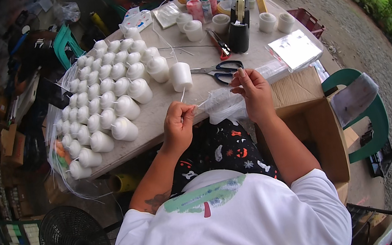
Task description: The person inserts wicks into white cylindrical candles, trims the wicks with scissors, and places the finished candles on a table. The process is repeated for multiple candles in a consistent sequence.
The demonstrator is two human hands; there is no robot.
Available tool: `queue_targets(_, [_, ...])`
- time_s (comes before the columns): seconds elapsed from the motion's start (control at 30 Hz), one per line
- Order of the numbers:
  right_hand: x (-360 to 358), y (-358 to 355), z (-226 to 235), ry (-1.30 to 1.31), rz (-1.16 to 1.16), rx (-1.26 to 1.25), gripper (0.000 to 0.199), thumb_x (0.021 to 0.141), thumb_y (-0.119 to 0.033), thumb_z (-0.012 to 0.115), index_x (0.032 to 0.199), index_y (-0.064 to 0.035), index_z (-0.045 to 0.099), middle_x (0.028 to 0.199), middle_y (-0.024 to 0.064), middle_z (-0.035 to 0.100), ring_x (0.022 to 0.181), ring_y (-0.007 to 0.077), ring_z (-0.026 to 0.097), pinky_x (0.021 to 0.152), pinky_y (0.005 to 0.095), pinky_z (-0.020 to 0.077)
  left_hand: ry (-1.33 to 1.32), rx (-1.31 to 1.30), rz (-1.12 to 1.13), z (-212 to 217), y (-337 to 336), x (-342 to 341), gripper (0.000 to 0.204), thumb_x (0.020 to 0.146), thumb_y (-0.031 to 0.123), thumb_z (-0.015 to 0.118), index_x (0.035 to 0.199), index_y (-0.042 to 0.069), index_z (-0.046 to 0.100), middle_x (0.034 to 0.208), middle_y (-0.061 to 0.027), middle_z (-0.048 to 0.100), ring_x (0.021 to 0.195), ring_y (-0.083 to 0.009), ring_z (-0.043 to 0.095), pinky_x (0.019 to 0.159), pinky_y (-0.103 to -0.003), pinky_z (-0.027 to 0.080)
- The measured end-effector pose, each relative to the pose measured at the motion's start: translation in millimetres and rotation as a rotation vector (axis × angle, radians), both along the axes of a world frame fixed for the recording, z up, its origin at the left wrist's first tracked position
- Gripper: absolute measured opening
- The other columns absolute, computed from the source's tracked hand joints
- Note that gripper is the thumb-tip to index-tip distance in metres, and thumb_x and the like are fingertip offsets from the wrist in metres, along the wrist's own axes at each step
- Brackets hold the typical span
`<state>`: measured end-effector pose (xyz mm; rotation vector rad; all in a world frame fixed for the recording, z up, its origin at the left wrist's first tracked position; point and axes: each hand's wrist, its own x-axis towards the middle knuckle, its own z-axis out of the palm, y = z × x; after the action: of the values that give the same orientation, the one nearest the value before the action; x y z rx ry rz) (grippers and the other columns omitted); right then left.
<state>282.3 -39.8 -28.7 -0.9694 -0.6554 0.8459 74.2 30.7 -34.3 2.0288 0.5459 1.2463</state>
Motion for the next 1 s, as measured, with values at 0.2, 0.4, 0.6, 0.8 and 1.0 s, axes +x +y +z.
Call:
queue_targets(0.2, [-57.1,-12.6,6.4,0.079,0.405,-0.133,0.033,0.095,-0.026,0.058,0.123,-0.0076,0.059,0.116,0.0013,0.061,0.099,0.0106,0.057,0.081,0.0263,0.0482,-0.042,-0.094,-0.001,1.9,-4.4,5.4,0.008,0.091,0.006,0.059,0.085,0.002,0.056,0.078,-0.0093,0.053,0.069,-0.0217,0.053,0.064,-0.031,0.044])
queue_targets(0.4, [-56.7,2.4,-6.0,0.322,0.398,0.035,0.020,0.095,-0.022,0.058,0.107,-0.0064,0.065,0.108,0.0026,0.065,0.099,0.0116,0.057,0.084,0.0283,0.0461,0.009,-0.180,-0.084,-7.4,-1.3,3.7,0.011,0.091,0.009,0.061,0.084,0.002,0.056,0.082,-0.0078,0.053,0.068,-0.0191,0.050,0.065,-0.030,0.044])
queue_targets(0.6, [-53.7,-1.9,10.4,-0.228,0.297,-0.059,0.012,0.091,-0.013,0.065,0.096,-0.0028,0.068,0.090,0.0027,0.068,0.087,0.0116,0.061,0.079,0.0277,0.0475,-0.002,-0.231,-0.014,19.4,1.7,-7.9,0.019,0.088,0.016,0.067,0.104,0.005,0.066,0.102,-0.0077,0.055,0.077,-0.0130,0.050,0.066,-0.026,0.044])
queue_targets(0.8, [-65.0,-5.9,19.4,-0.867,0.104,-0.020,0.010,0.084,-0.008,0.071,0.090,-0.0015,0.067,0.084,0.0088,0.065,0.076,0.0170,0.061,0.068,0.0278,0.0470,-0.001,-0.063,-0.062,27.8,-4.3,-2.9,0.019,0.088,0.007,0.066,0.107,0.004,0.067,0.103,-0.0050,0.053,0.075,-0.0056,0.052,0.064,-0.020,0.045])
queue_targets(1.0, [-66.3,-2.7,21.2,-0.802,0.147,0.001,0.009,0.085,-0.008,0.070,0.091,-0.0017,0.067,0.083,0.0080,0.063,0.076,0.0158,0.060,0.069,0.0278,0.0471,-0.334,-0.450,-0.024,15.4,-1.1,-1.5,0.010,0.090,0.014,0.065,0.090,0.004,0.061,0.089,-0.0022,0.058,0.065,-0.0070,0.045,0.060,-0.020,0.040])
